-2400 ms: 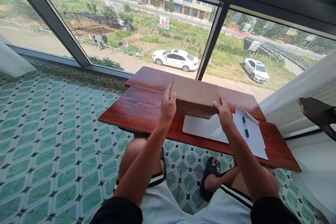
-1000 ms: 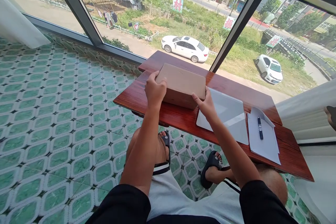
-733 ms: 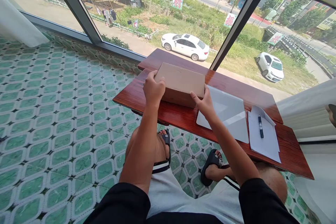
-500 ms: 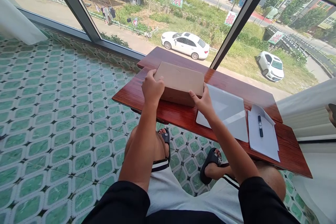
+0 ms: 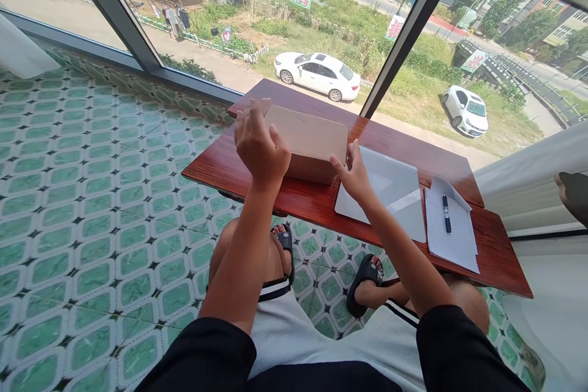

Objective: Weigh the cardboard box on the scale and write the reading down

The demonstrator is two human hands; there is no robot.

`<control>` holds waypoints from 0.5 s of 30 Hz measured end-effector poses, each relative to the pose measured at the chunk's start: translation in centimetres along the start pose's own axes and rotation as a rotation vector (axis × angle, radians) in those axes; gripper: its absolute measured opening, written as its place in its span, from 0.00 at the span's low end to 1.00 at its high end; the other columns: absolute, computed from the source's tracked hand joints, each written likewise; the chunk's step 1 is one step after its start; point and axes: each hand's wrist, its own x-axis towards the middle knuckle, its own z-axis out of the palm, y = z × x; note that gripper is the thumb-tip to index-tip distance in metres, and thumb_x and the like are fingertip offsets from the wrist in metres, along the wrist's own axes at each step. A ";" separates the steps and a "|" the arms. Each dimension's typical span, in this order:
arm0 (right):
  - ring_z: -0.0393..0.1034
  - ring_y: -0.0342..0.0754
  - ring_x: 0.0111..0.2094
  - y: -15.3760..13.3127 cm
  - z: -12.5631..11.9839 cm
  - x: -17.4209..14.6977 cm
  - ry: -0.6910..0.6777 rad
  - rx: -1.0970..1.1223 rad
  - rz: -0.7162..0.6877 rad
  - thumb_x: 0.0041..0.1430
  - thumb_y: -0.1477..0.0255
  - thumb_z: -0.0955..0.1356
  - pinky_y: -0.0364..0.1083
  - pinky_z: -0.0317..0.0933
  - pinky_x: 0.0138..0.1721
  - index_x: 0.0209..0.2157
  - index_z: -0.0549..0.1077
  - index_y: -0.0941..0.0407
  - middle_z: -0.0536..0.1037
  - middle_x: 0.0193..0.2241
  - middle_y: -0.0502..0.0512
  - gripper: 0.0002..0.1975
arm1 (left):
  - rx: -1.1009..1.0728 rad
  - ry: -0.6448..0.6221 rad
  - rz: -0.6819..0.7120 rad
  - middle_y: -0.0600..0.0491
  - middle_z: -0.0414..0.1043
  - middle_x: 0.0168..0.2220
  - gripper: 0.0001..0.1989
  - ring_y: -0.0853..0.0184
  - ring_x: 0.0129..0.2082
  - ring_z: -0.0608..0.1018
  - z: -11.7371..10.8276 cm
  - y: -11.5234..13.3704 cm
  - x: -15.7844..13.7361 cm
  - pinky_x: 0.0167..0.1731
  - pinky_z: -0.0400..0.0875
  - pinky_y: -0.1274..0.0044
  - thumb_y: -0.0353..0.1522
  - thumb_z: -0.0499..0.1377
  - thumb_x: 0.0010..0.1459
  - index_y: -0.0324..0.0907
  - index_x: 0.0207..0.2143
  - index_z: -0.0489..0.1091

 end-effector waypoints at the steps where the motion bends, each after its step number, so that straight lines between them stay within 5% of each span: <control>1: 0.39 0.54 0.71 0.3 -0.5 0.0 0.006 0.015 -0.005 0.56 0.41 0.65 0.55 0.42 0.70 0.71 0.34 0.62 0.43 0.70 0.64 0.59 | -0.018 0.000 0.038 0.46 0.66 0.60 0.26 0.57 0.67 0.61 0.1 0.4 -0.3 0.69 0.49 0.62 0.28 0.50 0.56 0.43 0.58 0.63; 11: 0.52 0.50 0.68 0.6 -7.9 -3.2 0.159 0.043 -0.138 0.66 0.55 0.61 0.53 0.51 0.67 0.66 0.54 0.54 0.58 0.66 0.60 0.32 | 0.020 -0.108 0.355 0.46 0.76 0.49 0.17 0.57 0.58 0.73 2.8 2.5 -3.9 0.60 0.60 0.63 0.33 0.50 0.59 0.43 0.47 0.70; 15: 0.64 0.50 0.59 1.3 -11.1 -4.7 0.217 -0.096 -0.165 0.67 0.60 0.61 0.53 0.61 0.59 0.60 0.63 0.52 0.70 0.56 0.59 0.23 | 0.000 -0.203 0.523 0.48 0.79 0.42 0.13 0.58 0.51 0.78 4.4 3.3 -5.9 0.55 0.65 0.64 0.32 0.52 0.56 0.45 0.42 0.72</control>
